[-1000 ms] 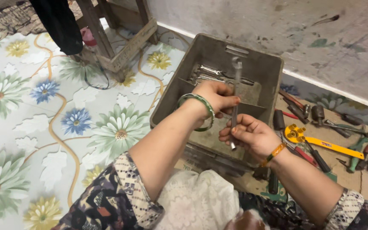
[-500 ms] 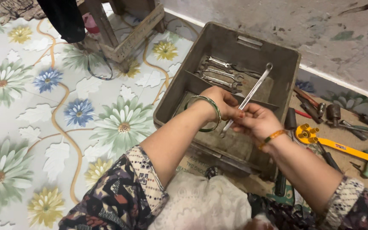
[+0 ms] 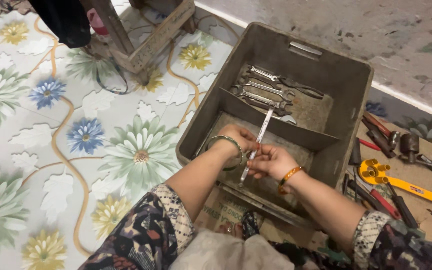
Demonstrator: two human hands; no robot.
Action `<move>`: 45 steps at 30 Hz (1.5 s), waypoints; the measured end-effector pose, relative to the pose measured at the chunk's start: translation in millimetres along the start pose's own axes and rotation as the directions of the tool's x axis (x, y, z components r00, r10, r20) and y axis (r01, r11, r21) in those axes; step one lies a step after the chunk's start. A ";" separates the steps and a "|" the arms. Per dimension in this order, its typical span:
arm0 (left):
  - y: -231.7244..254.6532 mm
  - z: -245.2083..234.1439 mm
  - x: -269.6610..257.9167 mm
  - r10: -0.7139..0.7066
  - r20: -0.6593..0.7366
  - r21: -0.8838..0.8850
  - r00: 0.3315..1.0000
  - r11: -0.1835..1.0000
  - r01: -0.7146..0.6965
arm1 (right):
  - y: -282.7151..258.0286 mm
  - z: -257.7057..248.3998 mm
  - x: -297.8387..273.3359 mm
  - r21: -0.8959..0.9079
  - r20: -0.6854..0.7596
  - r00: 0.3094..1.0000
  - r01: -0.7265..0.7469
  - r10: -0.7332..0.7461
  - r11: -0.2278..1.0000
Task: The person sits on the floor and organizes various hand tools, including wrenches, pliers, and screwdrivers, into a grey plastic toolbox. They pick up individual tools, inspect them, and place them into designated compartments within the box.
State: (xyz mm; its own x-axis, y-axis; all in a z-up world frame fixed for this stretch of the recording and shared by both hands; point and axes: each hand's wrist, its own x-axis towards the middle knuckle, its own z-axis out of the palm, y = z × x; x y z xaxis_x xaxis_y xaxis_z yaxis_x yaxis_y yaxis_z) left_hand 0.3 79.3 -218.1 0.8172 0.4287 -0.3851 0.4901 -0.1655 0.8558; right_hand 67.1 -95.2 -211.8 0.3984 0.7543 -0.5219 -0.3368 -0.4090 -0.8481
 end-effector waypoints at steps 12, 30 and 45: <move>-9.1 -79.3 -37.8 0.685 -0.240 0.774 0.688 0.563 -0.291 | 16.6 -9.9 36.9 -0.095 0.081 0.983 -0.155 0.162 0.983; -33.5 -100.9 -69.4 0.739 -0.111 0.628 0.665 0.570 -0.529 | 116.2 57.5 216.5 0.157 0.006 0.937 -0.346 0.350 0.925; -31.9 -102.0 -69.5 0.779 -0.102 0.620 0.618 0.536 -0.573 | 55.2 74.3 254.2 -0.776 -0.036 0.887 -0.315 0.460 0.546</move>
State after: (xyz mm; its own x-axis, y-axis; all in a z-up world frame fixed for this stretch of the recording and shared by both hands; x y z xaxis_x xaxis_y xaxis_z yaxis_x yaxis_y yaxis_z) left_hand -103.0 145.4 -183.5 0.8564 0.2265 0.4639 -0.0177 -0.8852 0.4649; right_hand 86.4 112.1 -384.6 0.2292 0.4624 -0.8565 0.3528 -0.8596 -0.3696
